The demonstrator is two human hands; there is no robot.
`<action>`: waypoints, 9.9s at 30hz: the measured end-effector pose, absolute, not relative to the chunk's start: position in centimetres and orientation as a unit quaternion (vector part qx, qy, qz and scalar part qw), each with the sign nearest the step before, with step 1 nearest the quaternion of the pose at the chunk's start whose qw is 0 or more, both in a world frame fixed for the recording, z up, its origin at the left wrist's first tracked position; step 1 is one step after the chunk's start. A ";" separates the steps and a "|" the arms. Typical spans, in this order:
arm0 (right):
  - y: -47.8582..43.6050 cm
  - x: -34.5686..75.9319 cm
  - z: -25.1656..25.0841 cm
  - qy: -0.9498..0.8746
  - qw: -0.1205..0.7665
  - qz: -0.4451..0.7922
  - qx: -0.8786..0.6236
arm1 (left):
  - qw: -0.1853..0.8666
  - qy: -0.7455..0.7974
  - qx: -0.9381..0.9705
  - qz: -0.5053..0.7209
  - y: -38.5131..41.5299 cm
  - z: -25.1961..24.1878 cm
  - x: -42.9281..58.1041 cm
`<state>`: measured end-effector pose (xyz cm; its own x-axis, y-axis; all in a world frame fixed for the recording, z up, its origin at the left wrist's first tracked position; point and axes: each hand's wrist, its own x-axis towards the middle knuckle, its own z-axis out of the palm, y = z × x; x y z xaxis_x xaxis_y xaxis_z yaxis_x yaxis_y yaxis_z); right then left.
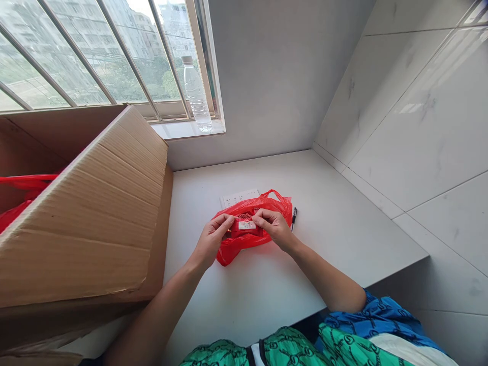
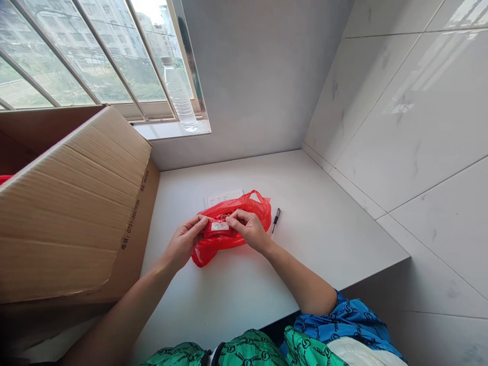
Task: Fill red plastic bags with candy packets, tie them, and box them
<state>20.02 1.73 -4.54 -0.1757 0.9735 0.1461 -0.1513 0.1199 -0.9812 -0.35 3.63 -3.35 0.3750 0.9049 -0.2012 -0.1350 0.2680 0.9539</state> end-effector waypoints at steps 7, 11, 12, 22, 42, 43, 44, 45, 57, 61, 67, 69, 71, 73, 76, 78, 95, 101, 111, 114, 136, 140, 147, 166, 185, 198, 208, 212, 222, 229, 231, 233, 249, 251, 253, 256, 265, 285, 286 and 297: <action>1.8 20.0 -4.6 -0.541 0.514 0.543 -0.386 | 0.659 0.408 0.501 0.386 3.3 -2.8 -0.2; 1.8 20.0 -4.6 -0.541 0.520 0.531 -0.394 | 0.610 0.367 0.581 0.394 3.0 -2.1 -0.3; 1.8 20.0 -4.6 -0.539 0.523 0.527 -0.397 | 0.591 0.359 0.609 0.387 3.1 -2.0 -0.4; 1.7 20.0 -4.3 -0.525 0.528 0.523 -0.415 | 0.530 0.364 0.689 0.335 3.7 -2.1 -0.9; 1.2 21.0 -3.9 -0.639 0.505 0.421 -0.398 | 0.556 0.388 0.630 0.378 3.6 -2.0 -0.8; 1.2 21.0 -3.9 -0.642 0.501 0.418 -0.402 | 0.554 0.389 0.632 0.378 3.6 -2.1 -0.9; 1.3 21.0 -4.0 -0.643 0.498 0.416 -0.407 | 0.552 0.389 0.634 0.377 3.6 -2.3 -0.9; 1.3 21.0 -4.1 -0.644 0.496 0.414 -0.409 | 0.550 0.390 0.636 0.376 3.7 -2.4 -0.9; 1.4 20.9 -4.9 -0.718 0.508 0.265 -0.396 | 0.534 0.410 0.647 0.357 3.6 -2.5 -0.9; 1.4 20.9 -4.8 -0.729 0.491 0.247 -0.408 | 0.512 0.412 0.663 0.358 3.5 -2.5 -0.8; 1.4 20.9 -4.9 -0.732 0.478 0.240 -0.421 | 0.473 0.401 0.700 0.354 3.6 -2.6 -0.6; 1.4 20.8 -4.9 -0.727 0.482 0.245 -0.424 | 0.458 0.399 0.713 0.350 3.6 -2.6 -0.6; 1.3 20.8 -4.9 -0.717 0.485 0.260 -0.428 | 0.450 0.401 0.721 0.341 3.6 -2.4 -0.6; 1.3 20.7 -4.8 -0.704 0.487 0.280 -0.435 | 0.447 0.402 0.726 0.335 3.5 -2.3 -0.5; 1.3 20.6 -4.7 -0.684 0.487 0.314 -0.443 | 0.449 0.398 0.723 0.342 3.3 -2.2 -0.4; 1.3 20.6 -4.8 -0.676 0.485 0.336 -0.442 | 0.456 0.392 0.717 0.352 3.2 -2.1 -0.3; 1.5 20.9 -5.1 -0.693 0.491 0.331 -0.411 | 0.457 0.427 0.694 0.357 3.5 -2.4 -0.6; 1.3 20.8 -4.7 -0.692 0.505 0.330 -0.397 | 0.485 0.410 0.658 0.405 3.5 -2.6 -0.7; 1.5 21.1 -4.8 -0.662 0.512 0.383 -0.392 | 0.464 0.389 0.669 0.431 3.5 -2.7 -0.6; 1.6 21.1 -4.7 -0.664 0.531 0.365 -0.380 | 0.390 0.377 0.714 0.443 3.5 -3.0 -0.8; 1.7 21.1 -5.4 -0.653 0.538 0.367 -0.386 | 0.210 0.362 0.787 0.454 3.9 -3.7 -1.1; 1.5 21.0 -5.2 -0.622 0.528 0.421 -0.398 | 0.213 0.366 0.787 0.449 3.8 -3.7 -1.0; 1.7 20.9 -5.3 -0.605 0.552 0.401 -0.410 | 0.332 0.380 0.723 0.471 3.6 -3.8 -0.9; 1.6 21.3 -5.2 -0.721 0.558 0.111 -0.396 | 0.193 0.377 0.775 0.468 3.7 -3.4 -1.0; 1.6 21.3 -5.8 -0.733 0.546 0.095 -0.395 | 0.150 0.341 0.786 0.494 3.6 -3.4 -1.1; 1.7 21.7 -5.2 -0.735 0.539 0.120 -0.395 | 0.198 0.356 0.792 0.455 4.0 -3.6 -1.2; 2.3 23.2 -4.8 -0.737 0.546 0.130 -0.376 | 0.256 0.367 0.781 0.435 4.2 -2.9 -1.4; 2.2 23.1 -4.8 -0.744 0.549 0.123 -0.361 | 0.262 0.352 0.787 0.433 4.0 -3.1 -1.1; 2.2 23.0 -5.0 -0.753 0.545 0.118 -0.349 | 0.250 0.347 0.796 0.429 4.1 -3.2 -1.2; 2.1 23.7 -4.7 -0.731 0.519 0.102 -0.431 | 0.229 0.370 0.788 0.436 4.5 -2.5 -1.7; 2.1 24.4 -4.3 -0.697 0.538 0.085 -0.467 | 0.210 0.391 0.779 0.443 4.3 -1.9 -2.3; 2.1 25.4 -3.9 -0.647 0.564 0.070 -0.508 | 0.190 0.428 0.768 0.436 3.8 -1.4 -3.3; 3.5 26.8 -3.8 -0.557 0.553 0.307 -0.538 | 0.284 0.482 0.822 0.107 -1.5 -3.5 -7.5; 3.2 26.6 -2.7 -0.551 0.596 0.328 -0.483 | 0.282 0.483 0.811 0.173 -1.5 -2.7 -7.2; 3.0 26.6 -1.6 -0.551 0.620 0.336 -0.446 | 0.265 0.482 0.791 0.268 -1.6 -1.6 -6.9; 3.2 26.9 0.0 -0.562 0.655 0.317 -0.393 | 0.222 0.473 0.745 0.415 -1.6 0.5 -6.5; 3.4 26.1 5.3 -0.614 0.663 0.258 -0.342 | 0.016 0.371 0.634 0.678 -0.8 8.5 -3.9; 0.7 18.3 5.7 -0.724 0.535 0.314 -0.300 | 0.254 0.273 0.730 0.573 -1.0 9.9 1.6; 0.9 17.9 5.3 -0.729 0.539 0.297 -0.300 | 0.261 0.258 0.751 0.549 -1.0 9.7 1.7; 2.3 18.6 4.1 -0.605 0.523 0.519 -0.301 | 0.408 0.380 0.695 0.453 0.6 2.2 1.6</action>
<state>18.58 2.34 4.12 -0.2722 0.9075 0.3199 -0.1788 0.2790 -0.9435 1.61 0.65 2.23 0.2995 0.8989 0.3197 0.1584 -0.3773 0.9125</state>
